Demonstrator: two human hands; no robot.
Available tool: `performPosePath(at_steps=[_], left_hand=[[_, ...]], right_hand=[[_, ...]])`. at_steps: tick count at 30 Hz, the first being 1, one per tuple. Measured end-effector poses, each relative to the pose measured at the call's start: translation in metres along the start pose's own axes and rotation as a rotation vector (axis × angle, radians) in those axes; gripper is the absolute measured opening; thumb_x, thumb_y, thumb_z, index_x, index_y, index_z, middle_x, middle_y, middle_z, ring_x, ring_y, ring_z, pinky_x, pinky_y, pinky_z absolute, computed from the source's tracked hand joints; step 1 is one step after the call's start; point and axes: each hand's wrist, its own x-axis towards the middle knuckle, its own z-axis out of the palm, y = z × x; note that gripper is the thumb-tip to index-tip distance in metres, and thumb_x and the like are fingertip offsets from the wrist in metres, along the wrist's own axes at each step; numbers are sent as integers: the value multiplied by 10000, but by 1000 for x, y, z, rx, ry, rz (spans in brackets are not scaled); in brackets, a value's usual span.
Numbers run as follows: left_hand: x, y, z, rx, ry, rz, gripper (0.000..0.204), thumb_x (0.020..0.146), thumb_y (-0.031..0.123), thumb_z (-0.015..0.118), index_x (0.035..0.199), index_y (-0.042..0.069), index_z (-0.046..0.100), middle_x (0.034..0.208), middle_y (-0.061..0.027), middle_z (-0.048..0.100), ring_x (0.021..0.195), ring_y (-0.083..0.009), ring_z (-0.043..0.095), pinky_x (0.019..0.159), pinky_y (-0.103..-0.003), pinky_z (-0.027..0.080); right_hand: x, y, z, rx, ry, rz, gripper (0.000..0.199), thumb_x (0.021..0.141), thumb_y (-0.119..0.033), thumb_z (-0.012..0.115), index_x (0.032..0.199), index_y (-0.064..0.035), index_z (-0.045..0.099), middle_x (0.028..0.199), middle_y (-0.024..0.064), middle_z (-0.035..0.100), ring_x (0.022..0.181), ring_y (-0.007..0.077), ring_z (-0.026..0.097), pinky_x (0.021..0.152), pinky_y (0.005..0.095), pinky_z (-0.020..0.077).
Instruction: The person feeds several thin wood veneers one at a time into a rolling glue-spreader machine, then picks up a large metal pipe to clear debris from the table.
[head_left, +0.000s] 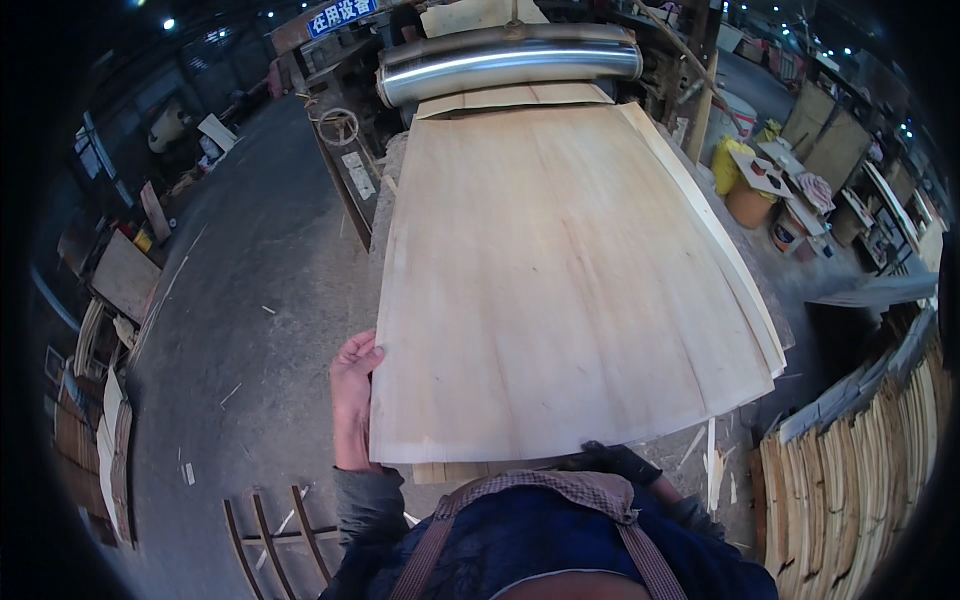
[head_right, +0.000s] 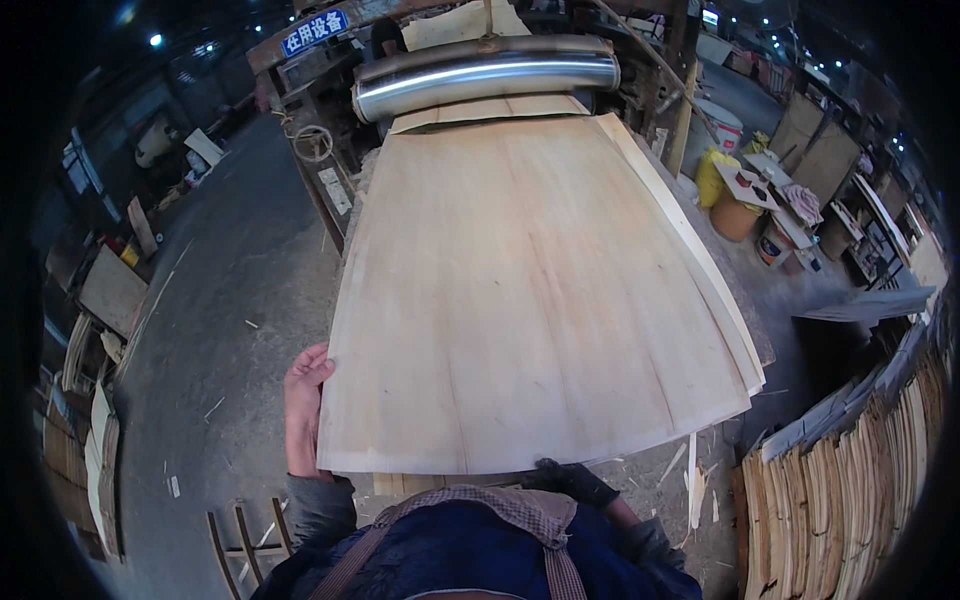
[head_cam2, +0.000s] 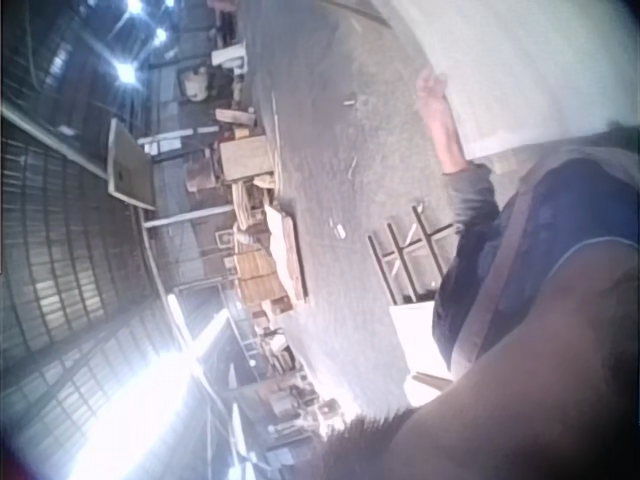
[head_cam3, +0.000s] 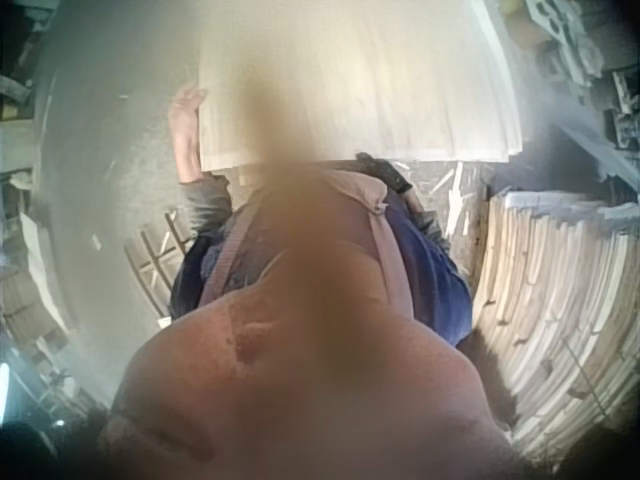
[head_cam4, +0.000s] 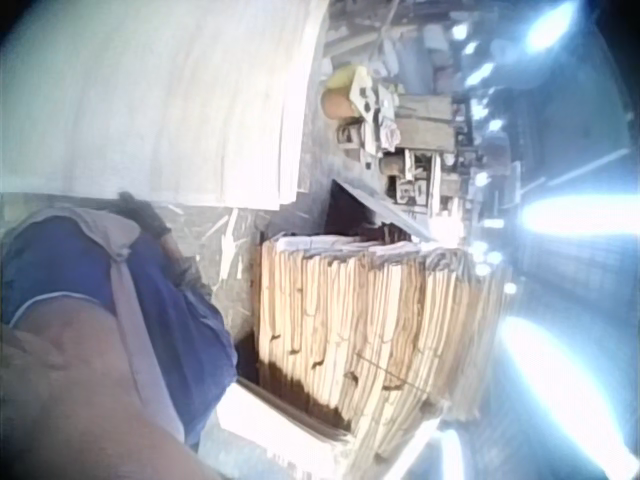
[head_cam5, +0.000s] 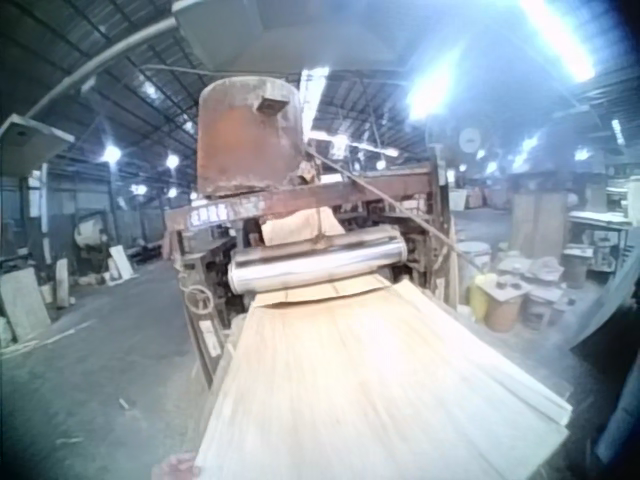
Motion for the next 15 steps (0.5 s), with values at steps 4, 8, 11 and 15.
performPosePath(at_steps=[4, 8, 11, 15], left_hand=[[47, -25, -27, 128, 32, -10, 232, 769, -51, 487, 996, -56, 534, 915, -128, 616, 794, -156, 586, 733, -256, 466], [73, -86, -78, 697, 115, 51, 290, 775, 25, 534, 1046, -76, 507, 903, -129, 613, 808, -155, 573, 721, -256, 456], [46, -127, -79, 922, 177, 124, 449, 760, 119, 578, 1142, -75, 441, 934, -170, 602, 839, -218, 585, 696, -312, 463], [-3, -216, -116, 1037, 108, 24, 645, 720, 226, 617, 1222, -66, 337, 1115, -269, 483, 1002, -373, 503, 844, -425, 404]], right_hand=[[39, 19, -8, 193, -207, -172, 297, 897, -238, 414, 1122, -47, 450, 1227, 177, 428, 1139, 302, 429, 976, 420, 330], [101, -6, -16, 1059, -140, 150, 227, 888, -181, 427, 1076, -63, 476, 1158, 171, 488, 1103, 318, 458, 927, 438, 384], [152, -4, -41, 1095, -53, 67, 222, 889, -156, 401, 1061, -45, 486, 1145, 195, 493, 1078, 343, 473, 919, 460, 393], [221, -47, -61, 936, 69, -17, 372, 914, -239, 257, 1154, -5, 418, 1231, 230, 415, 1158, 360, 394, 980, 464, 325]])
